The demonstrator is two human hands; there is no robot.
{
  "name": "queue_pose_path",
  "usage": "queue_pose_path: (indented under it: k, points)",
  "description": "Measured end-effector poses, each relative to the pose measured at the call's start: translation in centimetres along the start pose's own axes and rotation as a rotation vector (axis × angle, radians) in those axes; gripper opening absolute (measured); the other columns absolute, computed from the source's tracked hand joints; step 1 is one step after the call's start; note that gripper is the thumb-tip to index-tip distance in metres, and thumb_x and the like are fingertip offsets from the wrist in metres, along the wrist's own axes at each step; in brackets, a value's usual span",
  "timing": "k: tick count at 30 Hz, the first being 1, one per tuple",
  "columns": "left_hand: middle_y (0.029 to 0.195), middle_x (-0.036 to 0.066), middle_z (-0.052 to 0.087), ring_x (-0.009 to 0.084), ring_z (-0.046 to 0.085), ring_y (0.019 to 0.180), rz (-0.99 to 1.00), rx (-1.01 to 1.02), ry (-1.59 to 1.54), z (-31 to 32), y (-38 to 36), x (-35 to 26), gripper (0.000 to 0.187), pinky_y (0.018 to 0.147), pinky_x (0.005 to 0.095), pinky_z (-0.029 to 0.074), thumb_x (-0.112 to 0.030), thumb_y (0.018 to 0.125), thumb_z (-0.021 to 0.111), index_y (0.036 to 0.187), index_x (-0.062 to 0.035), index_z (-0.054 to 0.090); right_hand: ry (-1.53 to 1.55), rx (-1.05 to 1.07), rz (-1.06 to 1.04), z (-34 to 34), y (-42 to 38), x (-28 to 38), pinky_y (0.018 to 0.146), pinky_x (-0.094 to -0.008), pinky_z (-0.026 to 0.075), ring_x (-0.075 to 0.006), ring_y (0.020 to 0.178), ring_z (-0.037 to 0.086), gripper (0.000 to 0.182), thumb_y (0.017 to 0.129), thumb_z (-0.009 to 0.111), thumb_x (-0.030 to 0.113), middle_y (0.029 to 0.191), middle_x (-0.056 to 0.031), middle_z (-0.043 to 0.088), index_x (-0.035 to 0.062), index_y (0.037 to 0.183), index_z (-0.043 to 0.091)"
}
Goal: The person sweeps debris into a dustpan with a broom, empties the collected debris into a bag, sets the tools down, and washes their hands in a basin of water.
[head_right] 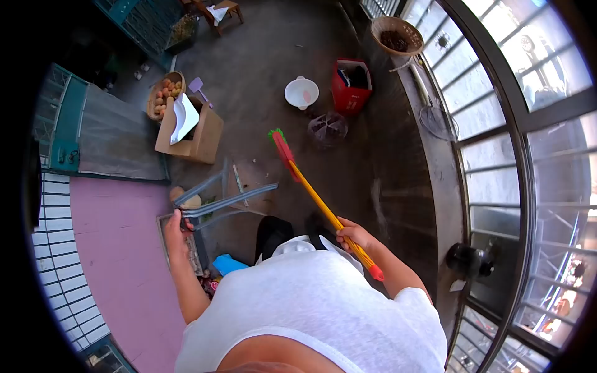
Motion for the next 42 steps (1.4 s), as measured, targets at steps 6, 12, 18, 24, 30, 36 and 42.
queue_pose_path:
  k: [6, 12, 18, 24, 30, 36, 42]
  points:
    - [0.067, 0.002, 0.052, 0.0085, 0.049, 0.055, 0.078, 0.086, -0.12, 4.5, 12.8, -7.0, 0.024, 0.051, 0.0212, 0.041, -0.027, 0.083, 0.053, 0.077, -0.0046, 0.055, 0.079, 0.05, -0.062, 3.1, 9.0, 12.0, 0.042, -0.0208, 0.033, -0.0094, 0.045, 0.04, 0.064, 0.078, 0.042, 0.009, 0.065, -0.0043, 0.043, 0.0134, 0.135, 0.014]
    - [0.067, 0.0, 0.052, 0.0072, 0.049, 0.057, 0.086, 0.279, 0.008, 10.3, 27.0, -16.4, 0.023, 0.053, 0.0203, 0.041, -0.027, 0.084, 0.051, 0.078, -0.0055, 0.055, 0.22, -0.05, -0.129, 9.6, 14.2, 21.6, 0.044, -0.0198, 0.033, -0.0103, 0.047, 0.038, 0.065, 0.076, 0.042, 0.007, 0.063, -0.0054, 0.04, 0.0154, 0.135, 0.014]
    - [0.069, -0.001, 0.052, 0.0055, 0.048, 0.06, 0.157, 0.553, 0.151, 17.1, 39.5, -24.9, 0.016, 0.056, 0.0191, 0.038, -0.022, 0.081, 0.053, 0.083, -0.0059, 0.053, 0.329, -0.064, -0.19, 10.4, 20.2, 29.8, 0.042, -0.0213, 0.034, -0.0098, 0.045, 0.04, 0.067, 0.077, 0.043, 0.009, 0.063, -0.0047, 0.042, 0.0144, 0.135, 0.011]
    - [0.076, -0.001, 0.054, 0.0067, 0.048, 0.069, 0.136, 0.726, 0.43, 25.0, 47.6, -34.4, 0.019, 0.064, 0.0212, 0.039, -0.018, 0.078, 0.055, 0.091, -0.0043, 0.053, 0.392, -0.153, -0.178, 10.7, 24.9, 39.1, 0.035, -0.0223, 0.032, -0.0103, 0.042, 0.041, 0.069, 0.076, 0.045, 0.008, 0.062, -0.0049, 0.045, 0.0112, 0.135, 0.009]
    - [0.073, 0.0, 0.052, 0.009, 0.045, 0.067, 0.433, 0.992, 0.832, 34.8, 52.1, -44.5, 0.023, 0.064, 0.0223, 0.038, -0.02, 0.077, 0.056, 0.086, 0.0004, 0.053, 0.453, -0.218, -0.199, 11.7, 27.1, 42.0, 0.036, -0.0236, 0.035, -0.0105, 0.041, 0.043, 0.068, 0.076, 0.046, 0.008, 0.062, -0.0048, 0.046, 0.0114, 0.135, 0.012]
    - [0.059, -0.001, 0.048, 0.0075, 0.043, 0.053, 0.696, 1.26, 0.969, 47.8, 53.9, -49.9, 0.026, 0.048, 0.0234, 0.035, -0.026, 0.076, 0.057, 0.077, -0.0007, 0.052, 0.548, -0.328, -0.27, 16.2, 30.6, 43.7, 0.038, -0.0225, 0.036, -0.0097, 0.04, 0.043, 0.069, 0.075, 0.047, 0.006, 0.059, -0.0031, 0.045, 0.0086, 0.135, 0.012]
    - [0.051, -0.004, 0.041, 0.0035, 0.036, 0.041, 0.739, 1.543, 0.987, 57.1, 46.5, -51.9, 0.022, 0.039, 0.0183, 0.028, -0.026, 0.08, 0.055, 0.075, -0.005, 0.052, 0.665, -0.325, -0.318, 19.0, 33.3, 43.5, 0.04, -0.0229, 0.037, -0.01, 0.043, 0.044, 0.071, 0.073, 0.047, 0.007, 0.061, -0.0028, 0.046, 0.0087, 0.135, 0.012]
Point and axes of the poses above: each hand's wrist, its own y-axis towards the middle knuckle, its own z-axis out of the palm, x = y × z, the point moved 1 cm from there along y, towards the middle knuckle
